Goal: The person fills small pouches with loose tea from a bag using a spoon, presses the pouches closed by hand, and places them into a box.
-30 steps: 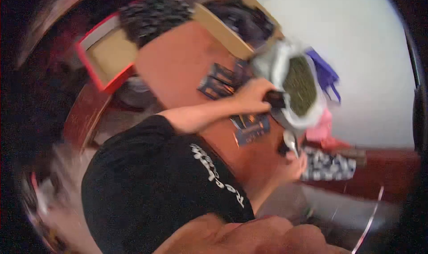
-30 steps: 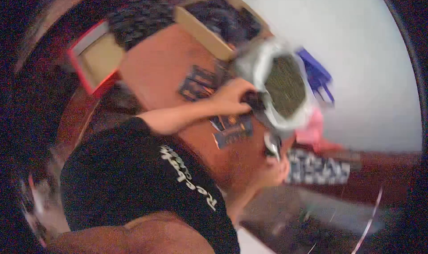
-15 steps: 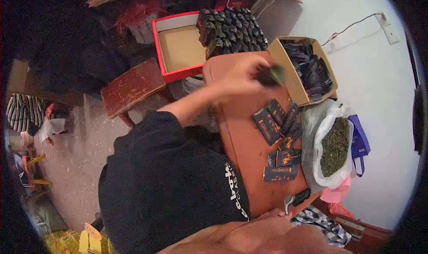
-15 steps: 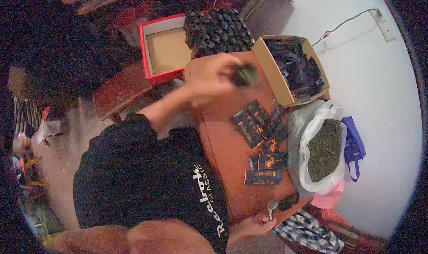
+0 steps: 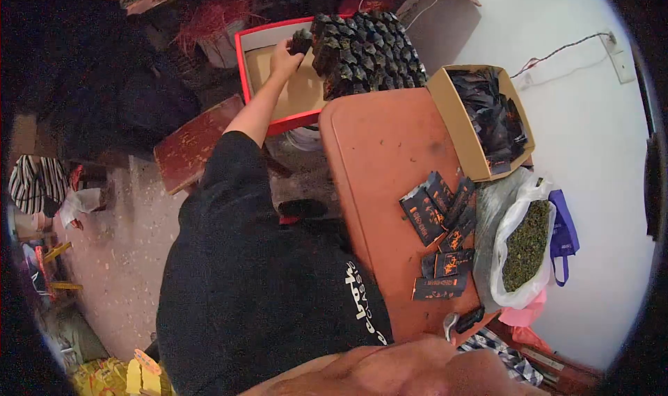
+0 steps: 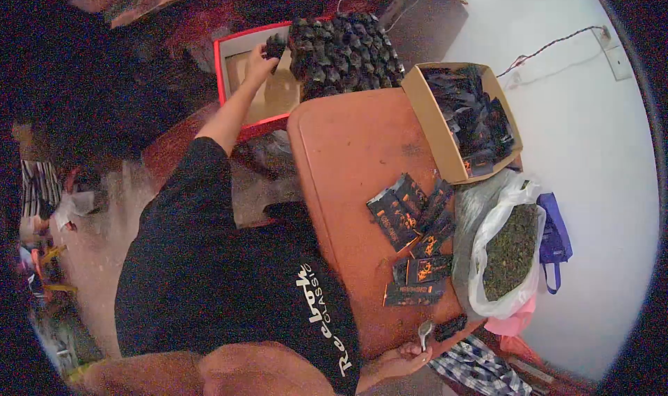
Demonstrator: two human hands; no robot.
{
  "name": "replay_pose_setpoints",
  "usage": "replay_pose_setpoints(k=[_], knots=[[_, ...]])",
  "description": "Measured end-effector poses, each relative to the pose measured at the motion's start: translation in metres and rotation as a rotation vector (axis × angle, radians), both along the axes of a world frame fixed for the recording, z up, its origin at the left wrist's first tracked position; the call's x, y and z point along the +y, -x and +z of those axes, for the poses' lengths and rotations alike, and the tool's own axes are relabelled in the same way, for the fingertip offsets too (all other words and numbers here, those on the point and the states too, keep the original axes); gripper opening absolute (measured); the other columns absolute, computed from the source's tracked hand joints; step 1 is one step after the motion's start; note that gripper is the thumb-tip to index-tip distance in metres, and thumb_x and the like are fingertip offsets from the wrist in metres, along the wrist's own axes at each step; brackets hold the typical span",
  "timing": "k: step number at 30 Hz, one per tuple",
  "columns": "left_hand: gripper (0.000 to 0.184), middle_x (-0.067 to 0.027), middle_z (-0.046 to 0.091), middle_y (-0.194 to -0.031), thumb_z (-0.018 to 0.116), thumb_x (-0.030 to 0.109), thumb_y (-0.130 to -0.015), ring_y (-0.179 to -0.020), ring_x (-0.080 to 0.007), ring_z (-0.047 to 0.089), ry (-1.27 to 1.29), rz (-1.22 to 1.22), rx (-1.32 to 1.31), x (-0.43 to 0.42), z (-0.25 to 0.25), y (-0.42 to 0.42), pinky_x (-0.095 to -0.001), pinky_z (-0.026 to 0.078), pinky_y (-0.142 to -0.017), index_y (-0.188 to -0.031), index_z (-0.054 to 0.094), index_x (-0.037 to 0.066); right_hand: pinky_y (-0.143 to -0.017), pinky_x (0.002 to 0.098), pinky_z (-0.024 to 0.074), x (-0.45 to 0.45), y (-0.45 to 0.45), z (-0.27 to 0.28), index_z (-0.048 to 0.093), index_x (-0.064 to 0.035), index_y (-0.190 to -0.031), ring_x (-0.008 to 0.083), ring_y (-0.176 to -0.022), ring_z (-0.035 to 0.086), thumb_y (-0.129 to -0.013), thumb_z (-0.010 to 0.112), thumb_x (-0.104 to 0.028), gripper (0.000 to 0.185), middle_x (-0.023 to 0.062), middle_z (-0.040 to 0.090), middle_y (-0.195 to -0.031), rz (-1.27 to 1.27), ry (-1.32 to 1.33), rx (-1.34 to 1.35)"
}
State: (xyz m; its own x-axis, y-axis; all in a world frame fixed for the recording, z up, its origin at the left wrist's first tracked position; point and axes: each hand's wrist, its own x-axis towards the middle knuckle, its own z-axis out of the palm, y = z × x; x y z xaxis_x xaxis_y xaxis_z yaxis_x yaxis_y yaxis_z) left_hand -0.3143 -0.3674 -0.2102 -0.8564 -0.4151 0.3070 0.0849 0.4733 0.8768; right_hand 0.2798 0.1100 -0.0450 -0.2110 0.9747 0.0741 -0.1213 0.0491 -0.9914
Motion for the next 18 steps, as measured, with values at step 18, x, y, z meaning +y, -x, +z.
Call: replay_pose_setpoints(k=[18], knots=[[0.052,-0.0208,0.063,-0.111,0.077,0.013,-0.069,-0.109,-0.0392,0.058,0.131,0.167,0.032,0.006,-0.034,0.096,-0.0460,0.046,-0.096,-0.117,0.060,0.003,-0.054,0.0212,0.0298,0.007,0.000,-0.005,0.057,-0.0017,-0.122,0.0072,-0.059,0.039,-0.099,0.044,-0.032,0.040,-0.0040,0.040,-0.068,-0.023,-0.022,-0.119]])
